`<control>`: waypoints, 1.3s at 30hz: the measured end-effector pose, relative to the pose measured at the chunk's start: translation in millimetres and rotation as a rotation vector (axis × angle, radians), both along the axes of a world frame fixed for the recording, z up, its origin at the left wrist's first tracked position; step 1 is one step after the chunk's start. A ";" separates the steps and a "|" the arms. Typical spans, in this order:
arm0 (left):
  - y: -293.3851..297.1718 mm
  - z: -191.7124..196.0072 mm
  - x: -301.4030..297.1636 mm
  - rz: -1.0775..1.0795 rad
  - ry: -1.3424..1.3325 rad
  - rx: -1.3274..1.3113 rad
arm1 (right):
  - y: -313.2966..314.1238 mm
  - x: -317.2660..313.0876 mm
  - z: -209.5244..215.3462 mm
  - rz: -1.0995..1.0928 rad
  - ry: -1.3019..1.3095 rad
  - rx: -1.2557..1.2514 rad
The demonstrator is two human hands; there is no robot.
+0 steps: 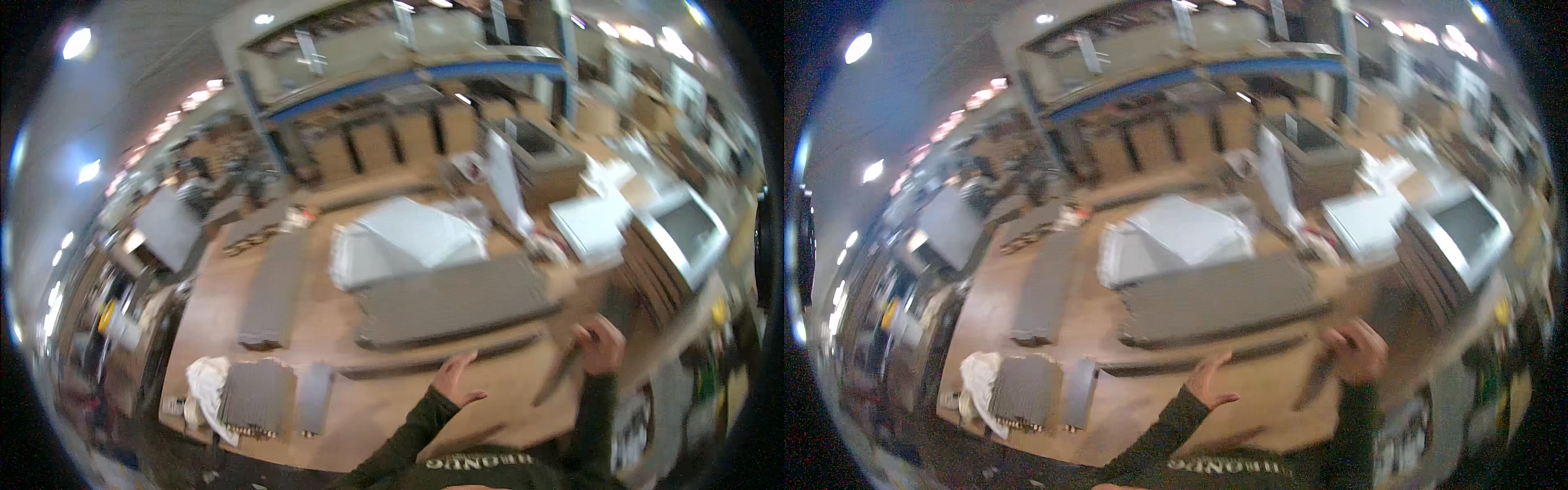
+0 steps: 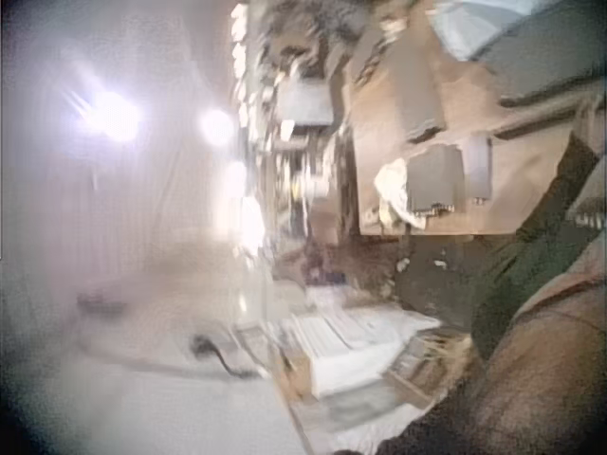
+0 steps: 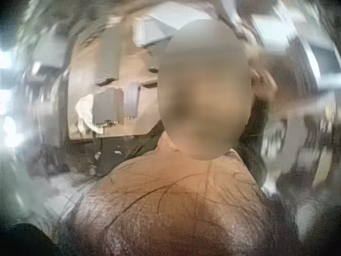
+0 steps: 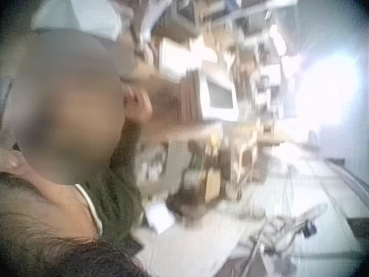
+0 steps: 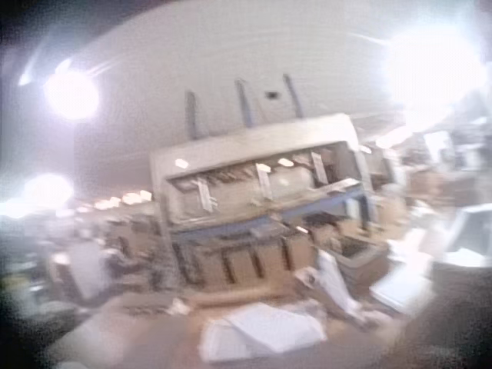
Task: The person assembles rectangular wooden frames by picking up long and short grooved slats, fitting them together by hand, and stacking the completed frames on a pile.
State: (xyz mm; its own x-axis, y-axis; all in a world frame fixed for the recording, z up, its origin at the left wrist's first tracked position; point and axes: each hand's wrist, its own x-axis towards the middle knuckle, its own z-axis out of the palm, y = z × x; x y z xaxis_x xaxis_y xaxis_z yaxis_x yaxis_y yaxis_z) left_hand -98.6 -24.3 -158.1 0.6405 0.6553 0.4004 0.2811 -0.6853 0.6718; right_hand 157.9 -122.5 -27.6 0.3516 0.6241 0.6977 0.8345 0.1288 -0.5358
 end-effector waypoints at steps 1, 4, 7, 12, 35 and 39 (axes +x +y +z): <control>-0.4 -8.7 12.5 -0.193 -0.115 -0.139 | 17.8 -12.2 -7.8 0.098 0.009 -0.131; 0.1 -48.4 22.7 -0.567 -0.361 -0.752 | 49.7 -46.9 -33.7 0.633 0.459 -0.363; -10.6 -40.6 21.5 -0.515 -0.333 -1.156 | 54.4 -47.3 -76.0 0.762 0.829 -0.142; 30.4 -63.0 -0.5 0.241 -0.544 -1.114 | 57.2 22.1 -202.2 0.071 0.576 -0.102; 71.4 -22.0 122.7 -0.007 -0.369 -0.407 | 62.1 17.2 -245.7 0.085 0.245 -0.608; 70.2 -27.0 107.3 0.100 -0.083 -0.099 | 61.5 12.6 -232.3 0.090 0.219 -0.613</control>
